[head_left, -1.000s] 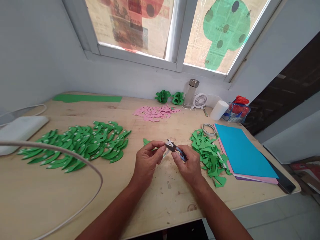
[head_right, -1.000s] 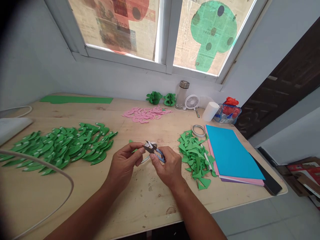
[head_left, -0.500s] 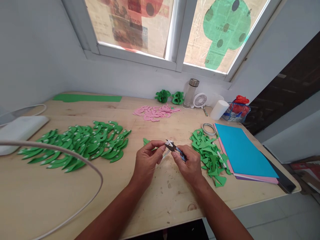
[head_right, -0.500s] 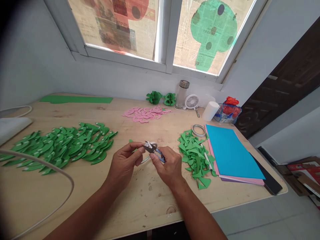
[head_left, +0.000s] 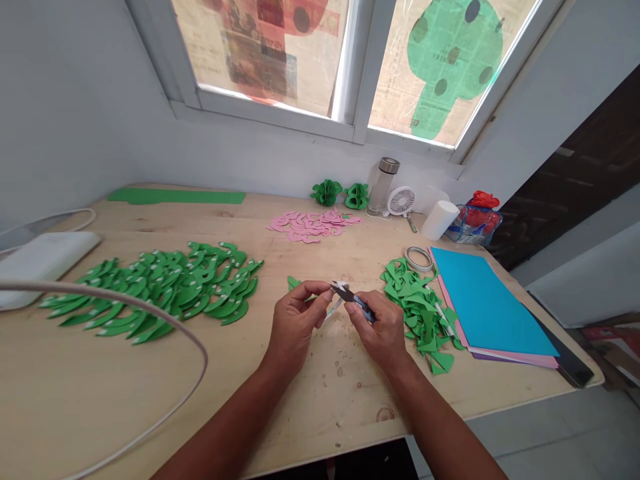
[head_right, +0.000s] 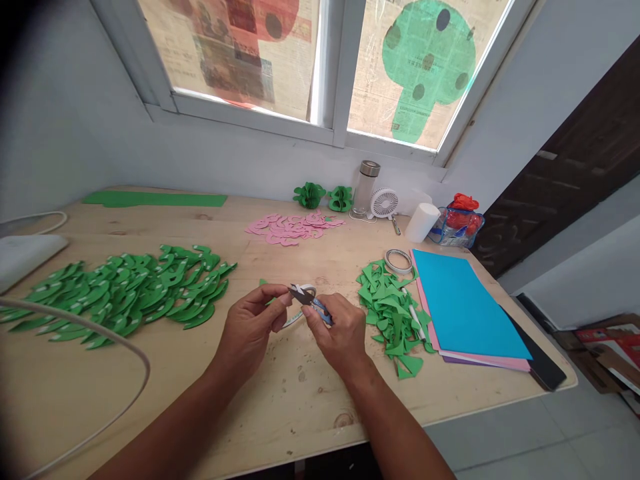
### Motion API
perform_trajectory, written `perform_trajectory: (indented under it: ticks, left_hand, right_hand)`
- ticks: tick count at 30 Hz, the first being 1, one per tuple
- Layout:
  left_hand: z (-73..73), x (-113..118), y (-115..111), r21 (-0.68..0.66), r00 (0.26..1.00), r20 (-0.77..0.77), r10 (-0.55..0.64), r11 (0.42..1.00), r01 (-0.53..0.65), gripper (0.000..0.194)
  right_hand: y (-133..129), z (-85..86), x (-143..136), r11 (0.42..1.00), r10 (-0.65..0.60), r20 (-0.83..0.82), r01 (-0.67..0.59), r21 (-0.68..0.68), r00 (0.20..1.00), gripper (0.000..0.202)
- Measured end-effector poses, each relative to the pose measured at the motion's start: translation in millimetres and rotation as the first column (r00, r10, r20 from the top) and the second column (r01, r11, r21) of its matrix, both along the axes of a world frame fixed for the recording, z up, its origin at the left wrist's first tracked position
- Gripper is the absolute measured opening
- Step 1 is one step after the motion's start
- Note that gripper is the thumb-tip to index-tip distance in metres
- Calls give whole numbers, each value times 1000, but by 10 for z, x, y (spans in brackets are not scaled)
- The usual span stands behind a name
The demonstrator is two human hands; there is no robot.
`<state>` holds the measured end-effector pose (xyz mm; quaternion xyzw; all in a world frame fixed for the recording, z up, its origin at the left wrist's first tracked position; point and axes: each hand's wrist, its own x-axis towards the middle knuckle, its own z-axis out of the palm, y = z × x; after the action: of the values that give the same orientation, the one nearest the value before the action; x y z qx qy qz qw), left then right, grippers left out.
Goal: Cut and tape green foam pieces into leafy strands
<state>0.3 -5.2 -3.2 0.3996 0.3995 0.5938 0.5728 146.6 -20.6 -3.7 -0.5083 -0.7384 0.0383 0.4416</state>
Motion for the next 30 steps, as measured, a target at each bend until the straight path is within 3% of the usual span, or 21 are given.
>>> perform_trajectory:
  ticks: [30]
  left_hand:
    - [-11,2,3,5,999,31,-9,1000,9,13]
  right_hand:
    - [-11,3,-10,998,-25,39,23,53,999,26]
